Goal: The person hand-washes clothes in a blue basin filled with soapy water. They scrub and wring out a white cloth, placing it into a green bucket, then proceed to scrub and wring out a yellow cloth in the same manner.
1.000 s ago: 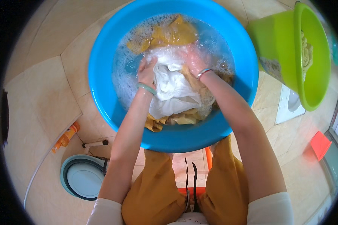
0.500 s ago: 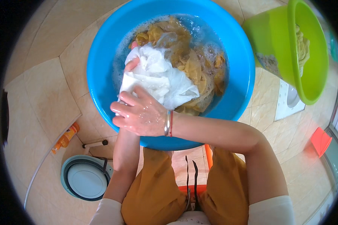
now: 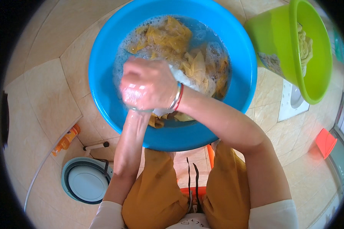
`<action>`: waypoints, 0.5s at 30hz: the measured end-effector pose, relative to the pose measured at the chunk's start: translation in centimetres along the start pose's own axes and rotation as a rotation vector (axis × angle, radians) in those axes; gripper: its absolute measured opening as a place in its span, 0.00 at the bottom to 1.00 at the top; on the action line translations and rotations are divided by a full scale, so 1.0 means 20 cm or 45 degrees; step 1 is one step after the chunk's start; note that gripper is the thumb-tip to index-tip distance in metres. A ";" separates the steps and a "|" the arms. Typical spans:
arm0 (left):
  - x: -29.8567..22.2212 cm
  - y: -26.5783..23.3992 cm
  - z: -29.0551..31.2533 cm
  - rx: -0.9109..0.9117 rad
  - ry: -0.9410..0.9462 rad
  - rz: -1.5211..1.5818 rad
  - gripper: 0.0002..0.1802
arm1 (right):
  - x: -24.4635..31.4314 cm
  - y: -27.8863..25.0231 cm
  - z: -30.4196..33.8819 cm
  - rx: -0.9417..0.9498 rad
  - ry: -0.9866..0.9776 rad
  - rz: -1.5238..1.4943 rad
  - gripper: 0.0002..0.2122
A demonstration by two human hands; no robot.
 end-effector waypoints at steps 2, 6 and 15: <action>-0.02 0.05 0.10 -0.126 0.154 -0.177 0.18 | -0.31 -0.08 0.18 -0.004 0.371 0.087 0.08; 0.02 0.09 0.07 -0.219 0.061 -0.336 0.25 | -0.59 -0.25 0.52 0.177 0.958 0.146 0.08; -0.27 0.00 0.05 -0.234 0.656 -1.449 0.47 | -0.55 -0.61 0.46 0.364 0.649 0.632 0.11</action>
Point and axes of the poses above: each hand's wrist, its own z-axis away from the middle knuckle, its own y-axis out of the palm, x = y × z, the point moved 8 cm from there along -z, towards the middle knuckle, and after that the axes turned 14 degrees about -y, right-handed, at the moved point
